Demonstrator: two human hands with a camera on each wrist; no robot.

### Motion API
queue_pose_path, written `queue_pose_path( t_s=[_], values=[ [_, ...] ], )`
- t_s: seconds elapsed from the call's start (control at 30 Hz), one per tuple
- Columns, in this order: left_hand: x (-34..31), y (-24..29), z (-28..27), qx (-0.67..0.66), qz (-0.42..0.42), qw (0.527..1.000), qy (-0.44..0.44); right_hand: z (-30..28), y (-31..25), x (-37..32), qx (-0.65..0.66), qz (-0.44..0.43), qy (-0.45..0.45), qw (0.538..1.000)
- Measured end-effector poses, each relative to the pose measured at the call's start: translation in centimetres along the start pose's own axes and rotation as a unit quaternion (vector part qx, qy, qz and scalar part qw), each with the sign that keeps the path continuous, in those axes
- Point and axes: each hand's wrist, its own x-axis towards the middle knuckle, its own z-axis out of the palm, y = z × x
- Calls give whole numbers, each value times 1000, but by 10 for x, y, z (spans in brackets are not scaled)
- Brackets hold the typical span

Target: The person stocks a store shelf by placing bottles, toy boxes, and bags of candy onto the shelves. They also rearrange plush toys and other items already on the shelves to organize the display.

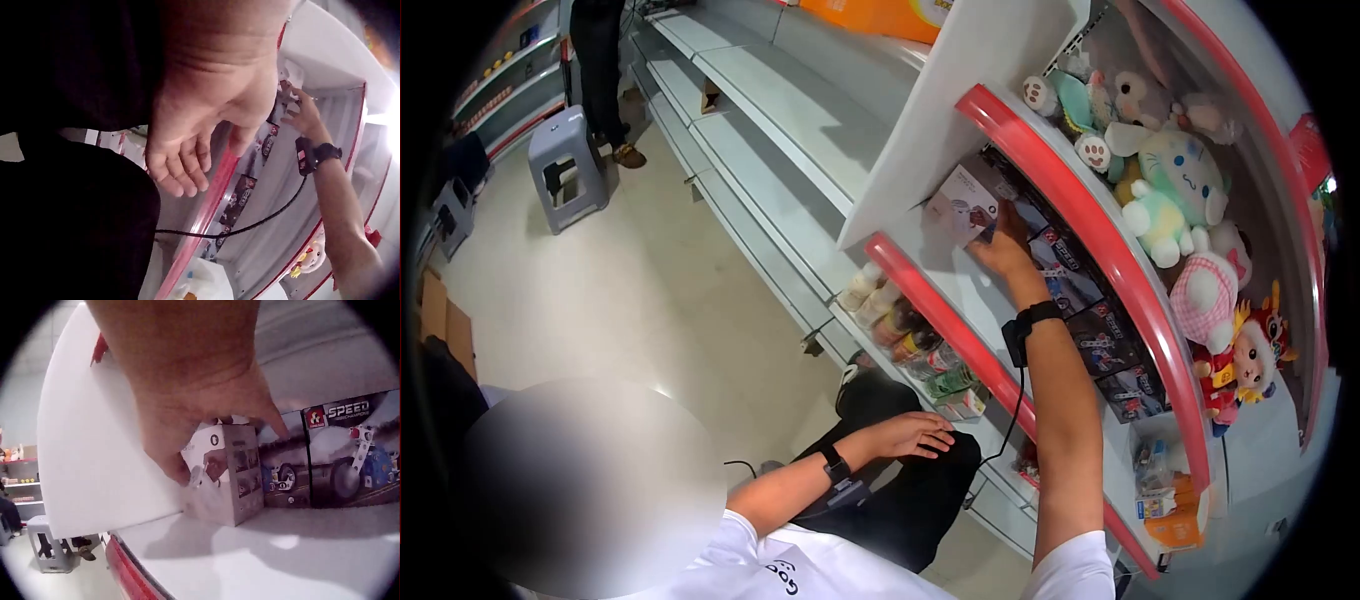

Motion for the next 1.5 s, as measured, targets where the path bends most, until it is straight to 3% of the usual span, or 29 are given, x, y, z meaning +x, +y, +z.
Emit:
queue_pose_path(
  t_s=[0.2, 0.27, 0.3, 0.37, 0.4, 0.57, 0.7, 0.77, 0.87, 0.93, 1.0, 1.13, 1.2, 1.27, 1.33, 1.43, 1.5],
  values=[
    [0, 2, -2, -28, -1, 999, -15, -14, -19, -14, 35, -6, 14, 999],
    [1, 1, -3, -25, 1, 1000, -16, -2, -22, -10, 0, -48, 173, 984],
    [2, 1, -3, -23, 6, 1000, -14, -2, -20, -5, 1, -48, 172, 984],
    [1, 1, -4, -19, 10, 1000, -11, -14, -25, 3, 71, -26, 49, 996],
    [1, 2, -4, -21, 11, 1000, -10, -13, -29, 5, 72, -26, 50, 996],
    [-7, 11, -4, -28, 18, 999, -11, 12, -33, 14, -56, -39, 191, 979],
    [-12, 14, -5, -62, 42, 997, -27, -12, -44, 1, 9, 3, 108, 994],
    [-11, 16, -9, -91, 38, 994, -38, -20, -49, -20, 24, -43, 198, 979],
    [-9, 12, -12, -86, 49, 994, -42, -39, -44, -64, 108, -5, 185, 977],
    [-9, 11, -11, -66, 49, 996, -20, -69, -48, -118, 65, -82, 262, 959],
    [-11, 10, -13, -39, 49, 998, -2, -96, -45, -182, 79, -76, 263, 958],
    [-19, 16, -3, -11, 69, 998, -4, -110, -19, -320, 243, 42, 192, 950],
    [-24, 25, 5, 6, 37, 999, 15, -99, -5, -379, 304, 106, 145, 936],
    [-27, 23, 5, 29, 56, 998, 9, -85, -6, -425, 318, 180, 159, 917],
    [-27, 23, 5, 34, 59, 998, 13, -73, 1, -456, 124, 179, 100, 971],
    [-26, 25, 5, 74, 50, 996, 19, -25, 24, -497, 115, 246, 100, 957],
    [-28, 23, 6, 88, 43, 995, 28, 21, 50, -517, 135, 245, 109, 954]
  ],
)
